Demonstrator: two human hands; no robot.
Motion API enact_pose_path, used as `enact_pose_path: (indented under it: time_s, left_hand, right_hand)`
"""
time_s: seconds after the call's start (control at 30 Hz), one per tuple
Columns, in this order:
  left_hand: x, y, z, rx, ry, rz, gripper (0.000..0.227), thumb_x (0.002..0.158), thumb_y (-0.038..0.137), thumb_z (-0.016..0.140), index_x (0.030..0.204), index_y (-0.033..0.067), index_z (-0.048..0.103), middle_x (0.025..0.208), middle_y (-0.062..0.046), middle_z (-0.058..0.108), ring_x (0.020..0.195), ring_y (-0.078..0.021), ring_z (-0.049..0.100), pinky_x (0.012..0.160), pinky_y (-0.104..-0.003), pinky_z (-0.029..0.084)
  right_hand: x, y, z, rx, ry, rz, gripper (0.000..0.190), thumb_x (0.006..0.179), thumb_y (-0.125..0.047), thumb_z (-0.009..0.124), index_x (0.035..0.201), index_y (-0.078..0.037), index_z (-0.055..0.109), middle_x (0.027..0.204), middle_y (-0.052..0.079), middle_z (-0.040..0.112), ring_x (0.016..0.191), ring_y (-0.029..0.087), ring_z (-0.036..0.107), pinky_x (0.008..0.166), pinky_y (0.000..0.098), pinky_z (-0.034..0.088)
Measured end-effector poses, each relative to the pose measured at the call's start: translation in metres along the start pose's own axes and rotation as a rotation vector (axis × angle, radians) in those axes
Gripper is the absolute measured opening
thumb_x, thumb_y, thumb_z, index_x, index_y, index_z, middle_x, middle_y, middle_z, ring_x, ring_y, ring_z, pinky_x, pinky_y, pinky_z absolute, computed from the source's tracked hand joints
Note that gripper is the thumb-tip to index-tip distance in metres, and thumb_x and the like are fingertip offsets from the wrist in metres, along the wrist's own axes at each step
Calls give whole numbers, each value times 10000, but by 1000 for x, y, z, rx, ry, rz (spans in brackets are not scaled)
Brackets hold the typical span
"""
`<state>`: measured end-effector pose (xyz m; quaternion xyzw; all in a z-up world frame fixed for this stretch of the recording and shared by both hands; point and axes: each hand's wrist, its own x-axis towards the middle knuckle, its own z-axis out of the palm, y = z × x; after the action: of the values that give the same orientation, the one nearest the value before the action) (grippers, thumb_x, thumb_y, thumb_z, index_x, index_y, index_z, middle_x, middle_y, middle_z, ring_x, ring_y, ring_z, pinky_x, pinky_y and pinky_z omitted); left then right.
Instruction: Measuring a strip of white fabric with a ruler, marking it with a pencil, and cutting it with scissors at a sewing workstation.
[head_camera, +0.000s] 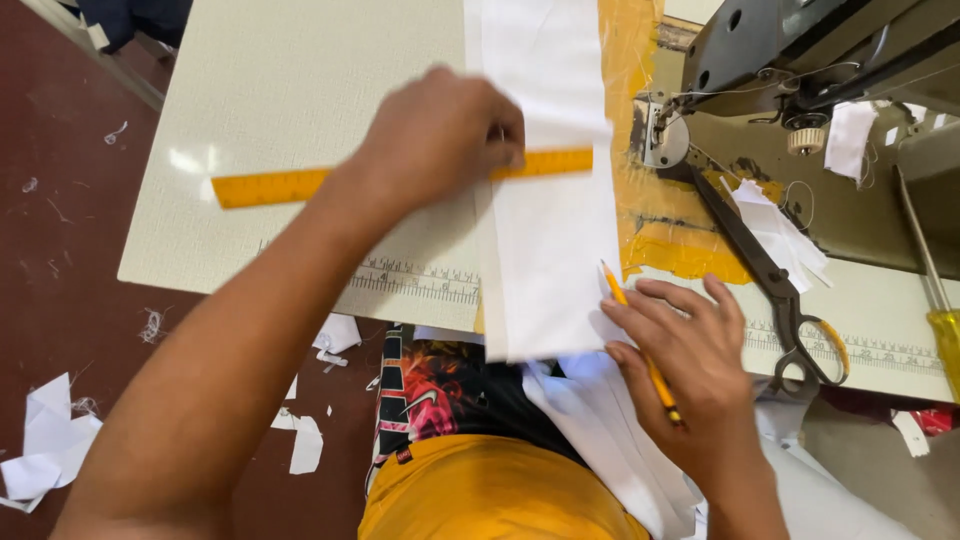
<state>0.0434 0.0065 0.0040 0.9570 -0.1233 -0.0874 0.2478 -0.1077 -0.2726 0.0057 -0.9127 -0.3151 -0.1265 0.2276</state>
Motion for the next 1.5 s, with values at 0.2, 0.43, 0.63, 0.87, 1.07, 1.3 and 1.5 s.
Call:
enact_pose_path:
  time_s: [0.2,0.43,0.63,0.87,1.07,1.3,1.5]
  left_hand:
    - [10,-2,-11,-43,138,68,69,889,191,756,906,180,822,828,15,785,668,-163,657,562,-337,518]
    - [-67,33,8,-37,-119,59,165,935,288,653,922,227,806,836,40,786,798,-242,677,598,-451,487]
    - [-71,29,23,-37,-77,68,172,878,236,635,814,244,795,764,60,761,794,-259,671,577,-475,491]
    - [-67,36,31,-79,-91,81,168,860,224,632,782,222,781,737,48,751,758,-260,667,570,-463,475]
    - [-66,34,35,-86,-78,77,153,853,261,656,795,236,796,734,45,759,750,-278,673,558,-482,462]
    - [-64,33,35,-75,-93,62,114,856,305,685,805,255,774,751,40,749,781,-278,665,576,-489,460]
    - [-65,36,28,-92,-127,56,141,865,291,672,804,248,790,735,36,754,765,-273,668,589,-478,465]
  right_hand:
    - [-5,12,23,-9,-15,-60,259,994,-130,646,1249,-121,687,1334,90,676,1282,340,603,1216,601,293]
    - [-9,14,22,39,17,-54,234,1007,-111,613,1221,-81,704,1324,152,698,1271,373,637,1226,600,330]
    - [-23,10,20,124,105,-3,233,1040,-118,558,1164,23,698,1225,247,713,1197,455,688,1223,612,412]
    - [-31,9,19,117,129,38,221,1035,-103,568,1131,45,701,1197,279,716,1186,457,694,1213,615,440]
    - [-36,8,17,124,132,57,247,1046,-115,547,1140,51,704,1169,249,723,1143,459,705,1221,631,442]
    - [-28,-1,15,159,152,139,295,1028,-89,588,1204,141,644,1197,288,698,1141,401,690,1247,630,452]
    - [-19,-4,13,132,149,138,204,1004,-36,615,1148,92,681,1136,251,709,1107,387,698,1231,619,432]
